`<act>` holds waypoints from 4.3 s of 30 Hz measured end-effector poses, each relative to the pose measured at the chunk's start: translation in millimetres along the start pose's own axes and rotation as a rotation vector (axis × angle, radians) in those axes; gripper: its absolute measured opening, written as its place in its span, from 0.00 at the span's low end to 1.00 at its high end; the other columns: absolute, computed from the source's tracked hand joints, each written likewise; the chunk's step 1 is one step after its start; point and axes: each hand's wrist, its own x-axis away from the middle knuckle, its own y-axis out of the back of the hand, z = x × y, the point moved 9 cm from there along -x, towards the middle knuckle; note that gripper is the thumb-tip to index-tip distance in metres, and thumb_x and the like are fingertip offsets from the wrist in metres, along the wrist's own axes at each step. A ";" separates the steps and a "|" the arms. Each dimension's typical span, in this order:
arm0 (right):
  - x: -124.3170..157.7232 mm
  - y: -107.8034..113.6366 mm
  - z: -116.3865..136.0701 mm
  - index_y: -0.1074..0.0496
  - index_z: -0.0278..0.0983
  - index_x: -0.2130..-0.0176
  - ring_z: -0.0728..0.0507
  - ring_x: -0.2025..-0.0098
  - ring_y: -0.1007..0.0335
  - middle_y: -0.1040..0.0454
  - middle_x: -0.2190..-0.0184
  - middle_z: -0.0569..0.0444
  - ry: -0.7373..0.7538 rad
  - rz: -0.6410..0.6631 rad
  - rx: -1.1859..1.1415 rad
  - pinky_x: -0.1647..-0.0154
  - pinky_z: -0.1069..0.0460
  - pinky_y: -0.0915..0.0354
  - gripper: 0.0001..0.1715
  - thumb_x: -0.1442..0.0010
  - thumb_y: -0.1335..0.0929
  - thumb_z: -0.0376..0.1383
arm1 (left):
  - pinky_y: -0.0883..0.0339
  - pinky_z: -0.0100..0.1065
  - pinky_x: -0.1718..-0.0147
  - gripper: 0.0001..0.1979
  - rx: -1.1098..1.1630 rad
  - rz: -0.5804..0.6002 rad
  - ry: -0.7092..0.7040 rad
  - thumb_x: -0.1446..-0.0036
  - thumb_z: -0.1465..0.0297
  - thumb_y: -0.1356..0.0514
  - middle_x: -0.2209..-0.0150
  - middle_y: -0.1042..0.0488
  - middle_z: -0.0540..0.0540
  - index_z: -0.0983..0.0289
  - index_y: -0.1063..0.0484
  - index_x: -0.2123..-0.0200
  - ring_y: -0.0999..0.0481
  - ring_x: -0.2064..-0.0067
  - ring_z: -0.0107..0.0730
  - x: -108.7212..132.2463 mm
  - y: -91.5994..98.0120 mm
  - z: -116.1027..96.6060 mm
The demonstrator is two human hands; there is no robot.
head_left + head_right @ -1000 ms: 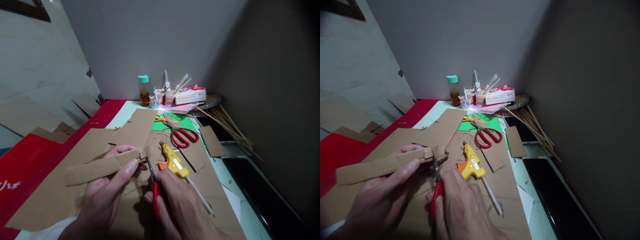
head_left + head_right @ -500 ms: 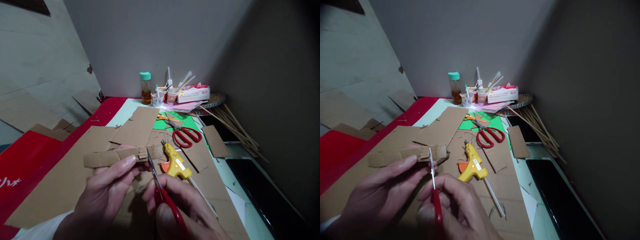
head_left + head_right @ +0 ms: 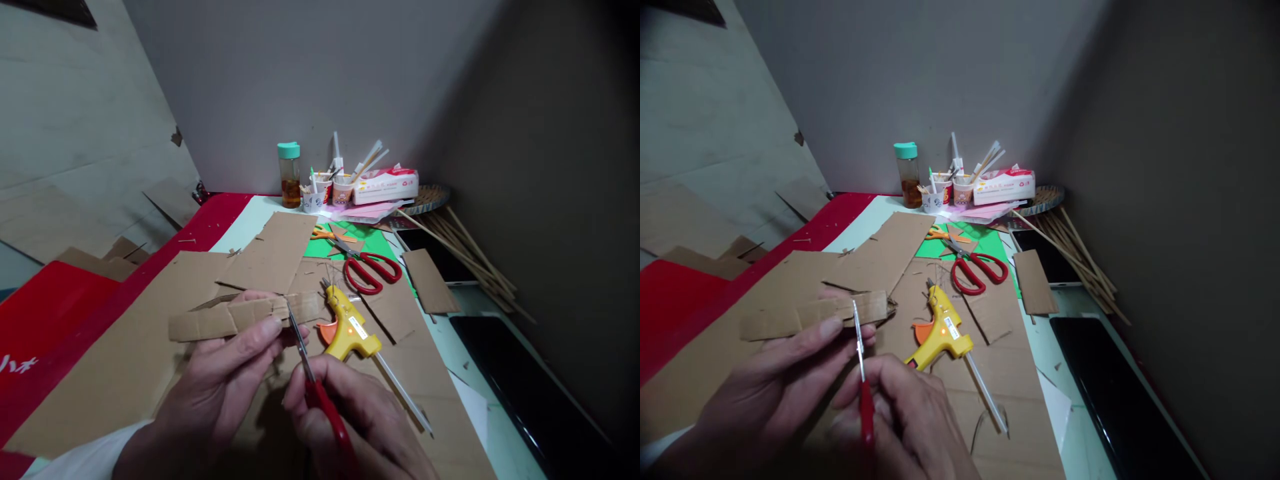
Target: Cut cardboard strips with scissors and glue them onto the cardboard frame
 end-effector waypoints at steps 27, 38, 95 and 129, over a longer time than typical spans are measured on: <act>16.7 26.1 29.5 0.22 0.41 0.58 0.42 0.65 0.28 0.25 0.69 0.53 -0.069 -0.023 0.265 0.57 0.48 0.31 0.14 0.39 0.30 0.45 | 0.28 0.31 0.63 0.11 -0.320 0.001 -0.241 0.58 0.65 0.26 0.68 0.19 0.54 0.62 0.19 0.71 0.24 0.61 0.39 3.6 1.7 -42.0; 7.1 11.3 48.5 0.26 0.40 0.61 0.42 0.68 0.24 0.21 0.70 0.55 0.267 0.026 0.741 0.63 0.51 0.29 0.10 0.46 0.31 0.37 | 0.34 0.25 0.71 0.10 -0.196 -0.121 -0.390 0.52 0.73 0.29 0.78 0.27 0.47 0.64 0.24 0.81 0.31 0.73 0.26 -2.1 10.1 -57.8; 12.2 30.0 73.7 0.28 0.41 0.72 0.45 0.69 0.25 0.25 0.73 0.56 0.407 -0.157 0.759 0.71 0.53 0.30 0.19 0.31 0.36 0.43 | 0.22 0.25 0.64 0.08 -0.279 0.063 -0.028 0.54 0.68 0.25 0.67 0.15 0.59 0.64 0.20 0.77 0.16 0.61 0.39 0.8 3.1 -16.9; 19.4 10.8 64.7 0.30 0.21 0.45 0.39 0.63 0.24 0.20 0.61 0.44 0.870 -0.261 1.533 0.69 0.45 0.29 0.17 0.32 0.37 0.25 | 0.18 0.39 0.59 0.05 -0.218 0.156 -0.146 0.45 0.70 0.32 0.62 0.15 0.57 0.62 0.16 0.64 0.16 0.56 0.49 -1.7 -2.0 -12.7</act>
